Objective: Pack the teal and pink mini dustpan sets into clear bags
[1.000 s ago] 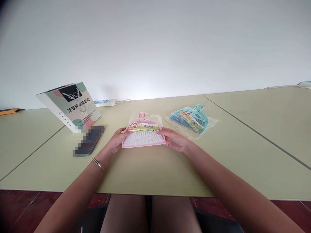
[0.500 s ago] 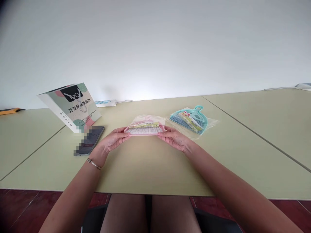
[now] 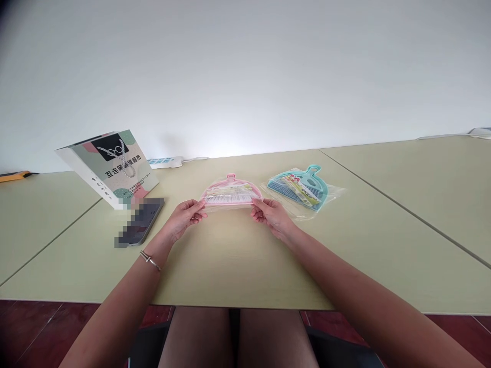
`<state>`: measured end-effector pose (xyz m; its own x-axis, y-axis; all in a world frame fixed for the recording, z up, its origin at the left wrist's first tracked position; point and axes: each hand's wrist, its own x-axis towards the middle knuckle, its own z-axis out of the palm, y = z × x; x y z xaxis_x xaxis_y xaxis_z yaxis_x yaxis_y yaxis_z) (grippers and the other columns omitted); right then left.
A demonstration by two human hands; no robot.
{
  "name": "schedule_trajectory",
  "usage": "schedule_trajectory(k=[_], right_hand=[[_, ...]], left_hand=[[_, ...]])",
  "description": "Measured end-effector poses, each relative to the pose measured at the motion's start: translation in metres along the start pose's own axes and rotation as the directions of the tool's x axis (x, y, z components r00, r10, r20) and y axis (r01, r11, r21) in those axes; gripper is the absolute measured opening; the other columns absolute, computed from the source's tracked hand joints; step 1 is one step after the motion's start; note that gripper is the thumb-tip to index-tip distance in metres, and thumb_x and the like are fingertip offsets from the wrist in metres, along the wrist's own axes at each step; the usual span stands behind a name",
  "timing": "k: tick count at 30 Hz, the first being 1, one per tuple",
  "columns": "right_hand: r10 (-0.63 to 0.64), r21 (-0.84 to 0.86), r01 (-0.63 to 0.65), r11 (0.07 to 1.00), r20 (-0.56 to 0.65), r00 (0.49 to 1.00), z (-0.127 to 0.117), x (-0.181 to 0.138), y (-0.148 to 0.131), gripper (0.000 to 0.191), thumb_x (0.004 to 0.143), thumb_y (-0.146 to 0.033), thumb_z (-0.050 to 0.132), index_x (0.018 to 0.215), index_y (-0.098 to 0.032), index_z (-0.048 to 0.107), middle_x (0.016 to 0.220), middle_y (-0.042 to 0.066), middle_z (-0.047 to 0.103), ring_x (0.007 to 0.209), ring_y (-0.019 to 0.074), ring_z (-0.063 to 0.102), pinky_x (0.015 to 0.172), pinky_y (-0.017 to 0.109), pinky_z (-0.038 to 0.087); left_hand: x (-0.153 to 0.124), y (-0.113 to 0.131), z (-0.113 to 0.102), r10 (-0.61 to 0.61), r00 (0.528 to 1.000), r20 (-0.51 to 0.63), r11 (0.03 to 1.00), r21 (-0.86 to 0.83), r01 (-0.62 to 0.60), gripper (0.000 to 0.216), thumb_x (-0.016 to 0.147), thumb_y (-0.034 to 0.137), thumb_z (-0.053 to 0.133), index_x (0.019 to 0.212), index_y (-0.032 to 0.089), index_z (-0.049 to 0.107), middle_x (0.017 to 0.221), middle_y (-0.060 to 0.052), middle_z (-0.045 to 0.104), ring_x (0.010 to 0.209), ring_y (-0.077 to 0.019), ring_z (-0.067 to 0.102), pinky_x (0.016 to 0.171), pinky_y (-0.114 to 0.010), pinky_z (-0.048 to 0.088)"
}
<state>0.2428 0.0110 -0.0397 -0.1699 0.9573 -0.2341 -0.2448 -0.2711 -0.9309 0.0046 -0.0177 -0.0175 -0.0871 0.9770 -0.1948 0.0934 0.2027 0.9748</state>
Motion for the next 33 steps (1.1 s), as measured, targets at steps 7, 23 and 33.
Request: schedule_trajectory(k=[7, 23, 33], right_hand=[[0.022, -0.045, -0.022, 0.999, 0.01, 1.0, 0.0, -0.002, -0.003, 0.025, 0.077, -0.028, 0.069, 0.059, -0.017, 0.056, 0.051, 0.0, 0.061, 0.043, 0.0055, 0.051, 0.043, 0.015, 0.042], [-0.582, -0.81, 0.586, 0.027, 0.464, 0.668, 0.0, -0.014, 0.001, 0.071, 0.072, -0.056, 0.063, 0.129, -0.02, 0.04, 0.131, 0.016, 0.044, 0.127, 0.034, 0.035, 0.103, 0.05, 0.03], [0.12, -0.661, 0.706, 0.255, 0.746, 0.655, 0.021, -0.046, -0.011, 0.021, 0.079, -0.04, 0.06, 0.081, -0.021, 0.055, 0.069, -0.003, 0.049, 0.062, 0.0121, 0.044, 0.057, 0.024, 0.032]], left_hand=[[-0.007, -0.001, 0.004, 0.323, 0.944, -0.063, 0.877, 0.395, -0.274, 0.054, 0.068, 0.051, 0.069, 0.107, 0.02, 0.048, 0.123, -0.012, 0.049, 0.105, -0.0223, 0.055, 0.083, -0.034, 0.045], [-0.009, -0.015, 0.013, 0.483, 0.662, 0.573, 0.282, 0.614, -0.737, 0.014, 0.087, 0.025, 0.051, 0.081, 0.022, 0.063, 0.131, -0.005, 0.049, 0.123, -0.0254, 0.041, 0.098, -0.043, 0.029], [-0.02, 0.012, -0.004, -0.049, 0.639, 0.767, 0.759, 0.445, -0.475, 0.015, 0.078, 0.034, 0.061, 0.082, 0.02, 0.064, 0.089, 0.0, 0.063, 0.081, -0.0141, 0.056, 0.073, -0.025, 0.041]])
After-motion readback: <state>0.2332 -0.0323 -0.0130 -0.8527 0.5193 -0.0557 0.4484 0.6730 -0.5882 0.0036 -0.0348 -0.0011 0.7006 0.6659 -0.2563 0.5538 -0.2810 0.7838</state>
